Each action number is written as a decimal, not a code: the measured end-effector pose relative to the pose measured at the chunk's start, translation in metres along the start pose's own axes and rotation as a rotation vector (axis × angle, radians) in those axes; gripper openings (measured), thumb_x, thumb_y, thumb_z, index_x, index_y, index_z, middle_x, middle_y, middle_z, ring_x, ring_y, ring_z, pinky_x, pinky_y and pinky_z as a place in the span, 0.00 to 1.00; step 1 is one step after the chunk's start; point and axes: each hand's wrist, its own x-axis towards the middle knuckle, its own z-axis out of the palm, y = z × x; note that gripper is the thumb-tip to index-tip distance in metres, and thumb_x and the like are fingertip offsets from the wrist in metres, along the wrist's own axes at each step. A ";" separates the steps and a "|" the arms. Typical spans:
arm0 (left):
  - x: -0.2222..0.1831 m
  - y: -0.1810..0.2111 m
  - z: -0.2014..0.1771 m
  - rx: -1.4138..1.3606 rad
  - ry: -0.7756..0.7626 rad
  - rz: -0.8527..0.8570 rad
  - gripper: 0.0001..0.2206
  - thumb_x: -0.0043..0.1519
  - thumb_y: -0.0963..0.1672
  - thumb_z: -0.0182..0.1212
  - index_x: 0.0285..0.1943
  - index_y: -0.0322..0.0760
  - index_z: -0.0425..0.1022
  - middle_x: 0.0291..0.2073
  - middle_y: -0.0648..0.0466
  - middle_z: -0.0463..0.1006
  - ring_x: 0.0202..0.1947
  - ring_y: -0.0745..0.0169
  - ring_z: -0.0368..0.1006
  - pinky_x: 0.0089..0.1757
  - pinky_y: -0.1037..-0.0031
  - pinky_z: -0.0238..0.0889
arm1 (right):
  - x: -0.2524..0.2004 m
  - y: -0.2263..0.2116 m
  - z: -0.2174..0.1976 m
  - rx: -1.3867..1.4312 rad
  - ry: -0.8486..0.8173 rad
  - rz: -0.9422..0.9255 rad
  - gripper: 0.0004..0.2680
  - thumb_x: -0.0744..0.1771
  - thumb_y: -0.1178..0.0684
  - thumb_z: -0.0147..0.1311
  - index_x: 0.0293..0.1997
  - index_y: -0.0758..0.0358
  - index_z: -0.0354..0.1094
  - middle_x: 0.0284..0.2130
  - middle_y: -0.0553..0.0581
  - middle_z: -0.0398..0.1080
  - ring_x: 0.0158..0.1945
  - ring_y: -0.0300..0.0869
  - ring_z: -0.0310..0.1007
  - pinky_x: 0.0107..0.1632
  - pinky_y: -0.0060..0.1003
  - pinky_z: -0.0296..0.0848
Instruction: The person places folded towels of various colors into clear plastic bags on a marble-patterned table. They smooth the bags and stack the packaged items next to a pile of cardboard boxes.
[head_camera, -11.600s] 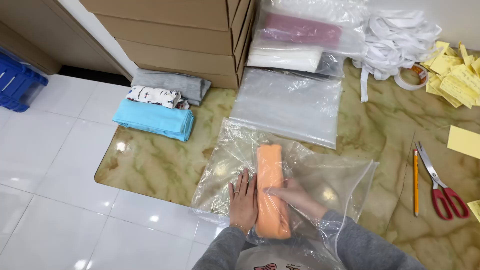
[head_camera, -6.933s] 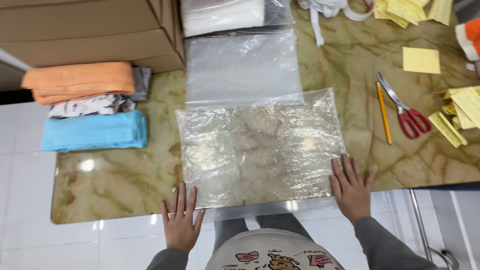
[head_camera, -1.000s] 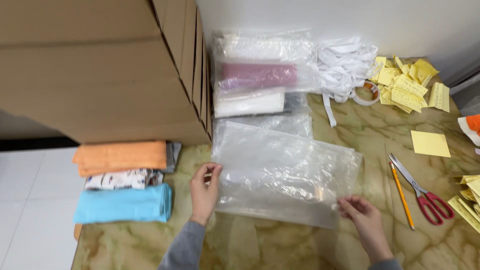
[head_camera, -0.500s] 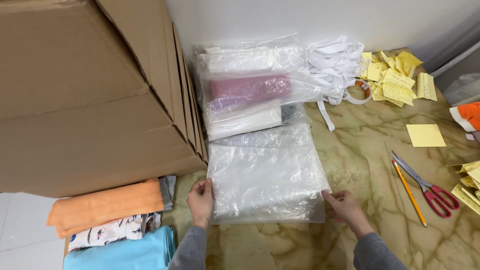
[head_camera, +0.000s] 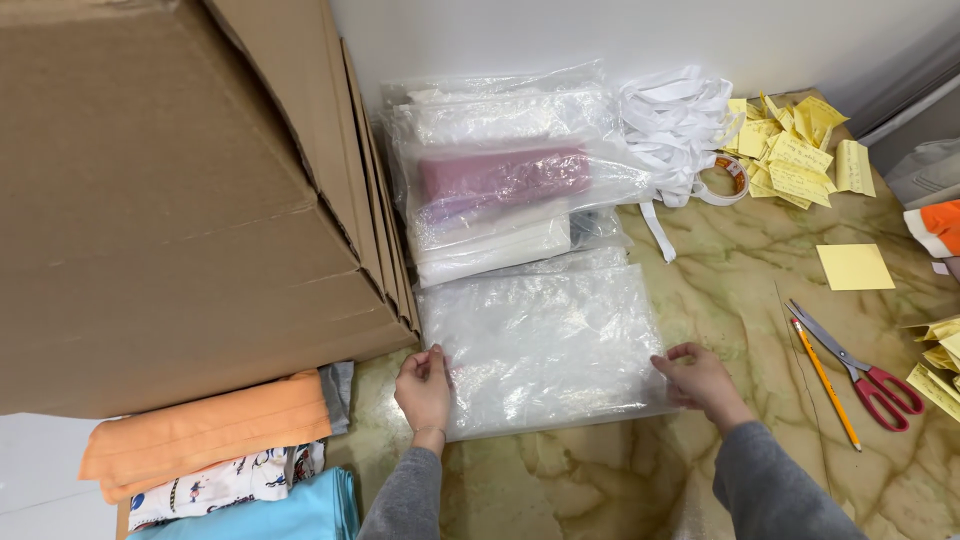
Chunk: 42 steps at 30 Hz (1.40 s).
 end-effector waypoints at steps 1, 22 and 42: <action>-0.003 0.002 -0.001 -0.001 -0.003 0.003 0.09 0.62 0.52 0.68 0.41 0.51 0.85 0.32 0.60 0.88 0.38 0.61 0.83 0.43 0.67 0.76 | 0.002 -0.004 -0.005 0.002 0.003 -0.001 0.19 0.61 0.49 0.72 0.53 0.69 0.74 0.33 0.69 0.72 0.28 0.55 0.75 0.29 0.52 0.82; -0.016 -0.024 0.020 0.395 0.294 0.318 0.30 0.57 0.57 0.70 0.65 0.47 0.68 0.55 0.50 0.73 0.57 0.36 0.73 0.51 0.44 0.73 | -0.015 -0.043 0.047 -0.679 0.405 -0.451 0.21 0.64 0.44 0.68 0.64 0.51 0.73 0.53 0.66 0.73 0.58 0.61 0.74 0.56 0.55 0.76; -0.052 -0.044 0.027 0.779 0.018 1.067 0.29 0.68 0.58 0.43 0.78 0.51 0.60 0.80 0.42 0.45 0.80 0.44 0.38 0.70 0.40 0.26 | -0.029 -0.107 0.055 -0.355 0.493 -1.222 0.19 0.69 0.51 0.57 0.68 0.67 0.63 0.64 0.75 0.63 0.69 0.66 0.59 0.69 0.63 0.60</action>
